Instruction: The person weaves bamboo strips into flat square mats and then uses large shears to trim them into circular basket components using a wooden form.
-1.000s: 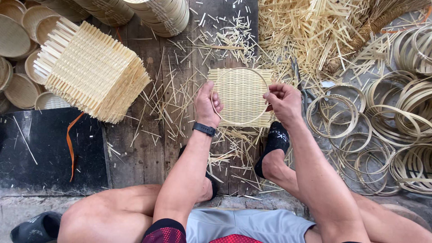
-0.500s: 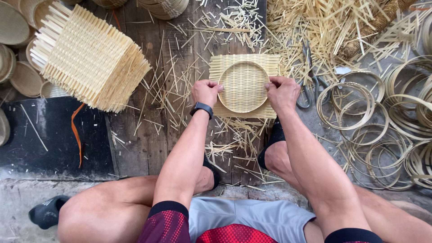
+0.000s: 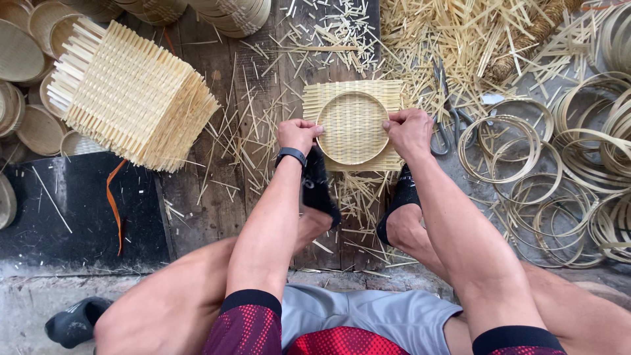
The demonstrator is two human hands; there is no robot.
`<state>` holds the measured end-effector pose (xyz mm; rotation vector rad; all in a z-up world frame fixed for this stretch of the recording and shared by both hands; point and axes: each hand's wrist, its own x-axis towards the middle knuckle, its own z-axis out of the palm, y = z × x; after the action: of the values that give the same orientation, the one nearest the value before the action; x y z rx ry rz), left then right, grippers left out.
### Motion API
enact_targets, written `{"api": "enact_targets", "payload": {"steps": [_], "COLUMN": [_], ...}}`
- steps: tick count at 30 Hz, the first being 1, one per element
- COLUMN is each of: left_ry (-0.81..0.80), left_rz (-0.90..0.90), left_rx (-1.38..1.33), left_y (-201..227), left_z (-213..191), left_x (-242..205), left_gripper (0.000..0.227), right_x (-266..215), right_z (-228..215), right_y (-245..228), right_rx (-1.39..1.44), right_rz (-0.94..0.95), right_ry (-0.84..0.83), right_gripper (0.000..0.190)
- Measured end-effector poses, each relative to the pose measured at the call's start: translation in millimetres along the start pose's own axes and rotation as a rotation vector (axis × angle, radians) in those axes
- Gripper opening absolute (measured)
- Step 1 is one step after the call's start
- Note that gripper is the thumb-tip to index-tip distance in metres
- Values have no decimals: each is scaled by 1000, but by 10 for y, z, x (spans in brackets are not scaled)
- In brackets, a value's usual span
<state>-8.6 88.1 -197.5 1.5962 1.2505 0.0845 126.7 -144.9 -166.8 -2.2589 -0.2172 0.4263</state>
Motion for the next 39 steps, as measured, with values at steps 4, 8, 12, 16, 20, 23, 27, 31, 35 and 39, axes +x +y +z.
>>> {"api": "enact_targets", "payload": {"steps": [4, 8, 12, 16, 20, 23, 27, 31, 35, 39], "left_ry": [-27, 58, 49, 52, -30, -82, -139, -72, -122, -178], "left_rz": [11, 71, 91, 121, 122, 99, 368, 1063, 989, 883], "left_rx": [-33, 73, 49, 67, -98, 25, 695, 524, 301, 314], "left_y": [-67, -44, -121, -258, -168, 90, 522, 638, 485, 460], "left_z": [23, 25, 34, 80, 17, -122, -59, 361, 532, 558], "left_x": [56, -48, -57, 45, 95, -17, 0, 147, 233, 283], "left_gripper": [22, 24, 22, 20, 21, 20, 31, 28, 24, 26], "right_x": [23, -50, -60, -37, 100, 126, -332, -987, -1085, -1098], "right_z": [28, -34, -137, -128, -130, -159, -50, 386, 835, 918], "right_y": [9, -102, -148, -49, -28, -84, -320, -383, 0, 97], "right_rx": [-61, 42, 18, 90, 32, -41, -380, 484, 664, 352], "right_rz": [7, 99, 100, 163, 104, 185, -394, 806, 770, 504], "right_ry": [-5, -8, -65, -125, -104, -208, 262, -371, -204, -84], "right_gripper": [24, 25, 25, 25, 27, 27, 23, 44, 32, 34]}}
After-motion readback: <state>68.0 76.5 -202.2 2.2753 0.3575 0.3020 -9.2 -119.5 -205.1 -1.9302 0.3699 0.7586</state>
